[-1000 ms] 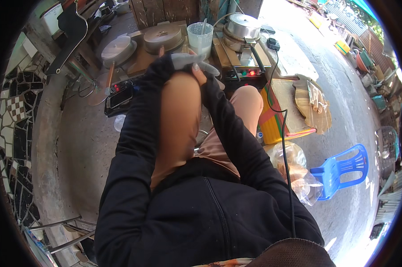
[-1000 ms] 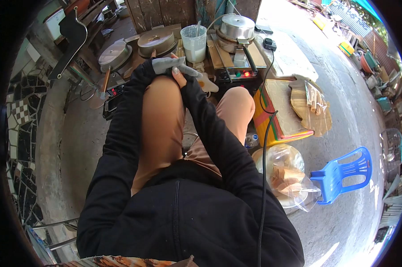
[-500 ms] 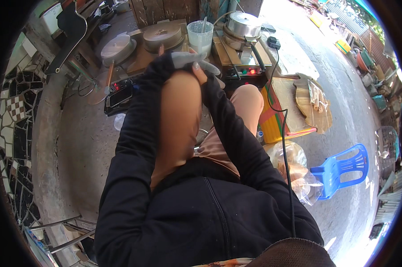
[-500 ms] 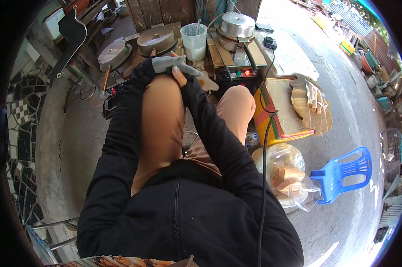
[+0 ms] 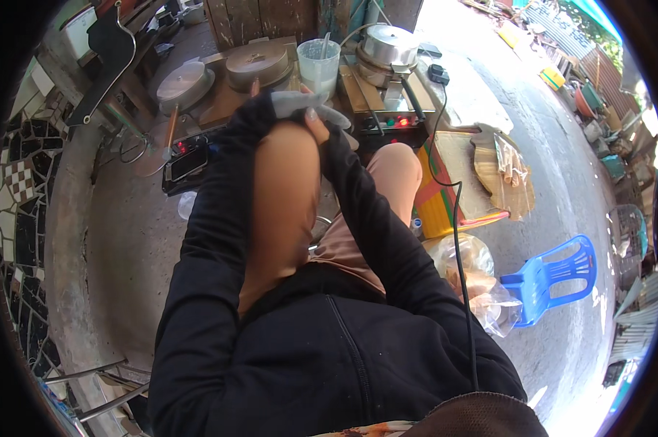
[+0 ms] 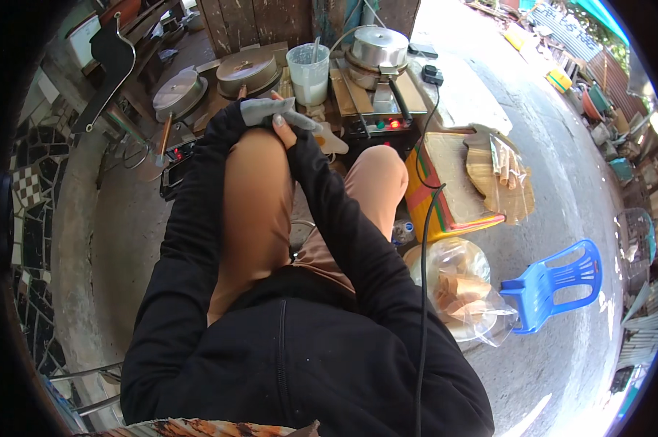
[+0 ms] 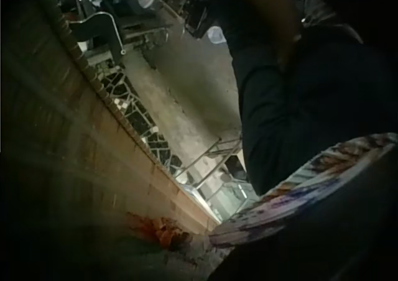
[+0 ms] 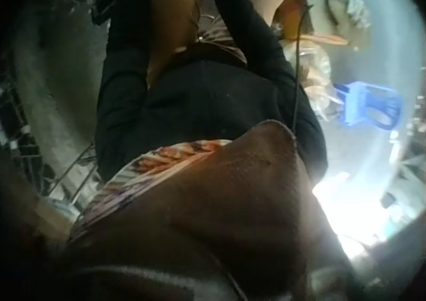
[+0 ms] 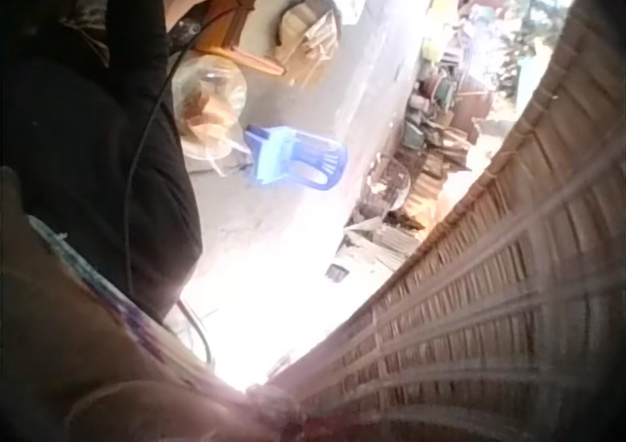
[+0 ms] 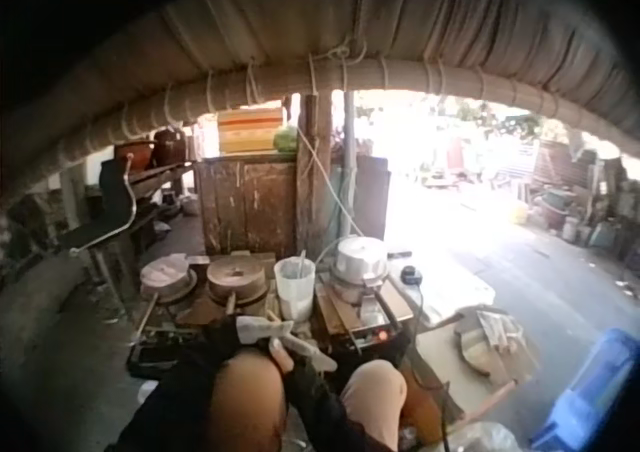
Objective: Preparing and packaging small flatbreads or crepes on multiple heated circular plates.
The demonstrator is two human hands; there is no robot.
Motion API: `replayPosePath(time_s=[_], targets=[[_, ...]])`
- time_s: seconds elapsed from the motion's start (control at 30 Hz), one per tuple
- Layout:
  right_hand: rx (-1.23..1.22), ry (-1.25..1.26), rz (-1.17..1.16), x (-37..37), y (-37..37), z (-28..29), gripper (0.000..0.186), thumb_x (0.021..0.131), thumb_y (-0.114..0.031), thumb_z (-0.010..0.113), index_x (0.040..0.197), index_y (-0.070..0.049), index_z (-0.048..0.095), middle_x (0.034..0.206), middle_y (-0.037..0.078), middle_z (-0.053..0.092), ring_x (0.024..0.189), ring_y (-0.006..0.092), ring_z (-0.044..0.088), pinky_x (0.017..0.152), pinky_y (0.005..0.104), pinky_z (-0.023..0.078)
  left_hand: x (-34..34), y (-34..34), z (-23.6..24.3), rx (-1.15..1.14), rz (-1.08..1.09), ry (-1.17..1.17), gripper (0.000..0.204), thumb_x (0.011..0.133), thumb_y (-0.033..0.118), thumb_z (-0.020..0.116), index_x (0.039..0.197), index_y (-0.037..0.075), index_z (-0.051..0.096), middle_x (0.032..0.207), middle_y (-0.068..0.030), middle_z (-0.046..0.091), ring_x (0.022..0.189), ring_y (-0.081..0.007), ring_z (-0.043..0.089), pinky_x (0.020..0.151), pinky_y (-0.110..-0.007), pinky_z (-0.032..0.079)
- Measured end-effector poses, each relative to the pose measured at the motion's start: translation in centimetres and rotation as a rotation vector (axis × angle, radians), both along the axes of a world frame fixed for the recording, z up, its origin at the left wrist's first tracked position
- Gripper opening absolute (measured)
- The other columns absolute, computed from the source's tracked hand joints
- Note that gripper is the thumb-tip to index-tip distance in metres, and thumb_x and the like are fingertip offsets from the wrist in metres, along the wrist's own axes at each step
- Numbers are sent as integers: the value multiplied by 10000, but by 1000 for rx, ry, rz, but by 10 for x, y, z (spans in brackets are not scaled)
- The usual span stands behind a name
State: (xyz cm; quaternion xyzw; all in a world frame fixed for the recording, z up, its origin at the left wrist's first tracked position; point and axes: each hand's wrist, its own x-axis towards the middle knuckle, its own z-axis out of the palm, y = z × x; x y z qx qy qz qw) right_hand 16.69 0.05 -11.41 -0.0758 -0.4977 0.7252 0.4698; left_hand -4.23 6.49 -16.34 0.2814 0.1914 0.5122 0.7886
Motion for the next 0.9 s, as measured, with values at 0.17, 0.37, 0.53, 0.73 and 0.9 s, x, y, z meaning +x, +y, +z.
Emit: replayPosePath(time_s=[0.17, 0.37, 0.53, 0.73, 0.9], targets=[[35, -48, 0, -1, -2, 5, 549, 948, -259, 498, 1438, -102, 306, 1273, 130, 492, 1017, 166, 519, 866, 253, 426, 9, 17, 10, 40, 34, -6, 858, 790, 470, 557, 1408, -29, 234, 1420, -206, 309, 1260, -299, 387, 1093, -326, 241], [23, -18, -6, -3, -2, 3, 535, 942, -232, 500, 1421, -63, 332, 1321, 132, 454, 1107, 177, 474, 960, 273, 371, 20, 15, 25, 177, 16, 545, 679, 875, 451, 527, 1301, -66, 416, 1321, -198, 466, 1178, -254, 472, 1064, -288, 278], [17, -35, -3, -2, 0, 0, 535, 942, -227, 492, 1432, -98, 321, 1302, 132, 470, 1070, 171, 489, 933, 271, 383, 30, -7, 37, 238, -15, 734, 626, 908, 446, 508, 1261, -71, 488, 1288, -185, 522, 1155, -230, 495, 1053, -267, 281], [63, -50, -9, -5, 4, -4, 547, 937, -208, 493, 1446, -137, 306, 1284, 133, 485, 1036, 166, 505, 899, 268, 406, 39, -21, 72, 285, -109, 742, 596, 923, 450, 483, 1245, -51, 519, 1288, -151, 534, 1165, -203, 477, 1053, -241, 254], [40, -63, -4, -1, -4, 4, 551, 931, -213, 508, 1431, -75, 319, 1328, 141, 455, 1107, 177, 469, 942, 267, 367, 51, -40, 93, 319, -187, 755, 576, 935, 453, 462, 1232, -34, 545, 1288, -123, 544, 1174, -181, 462, 1052, -219, 231]])
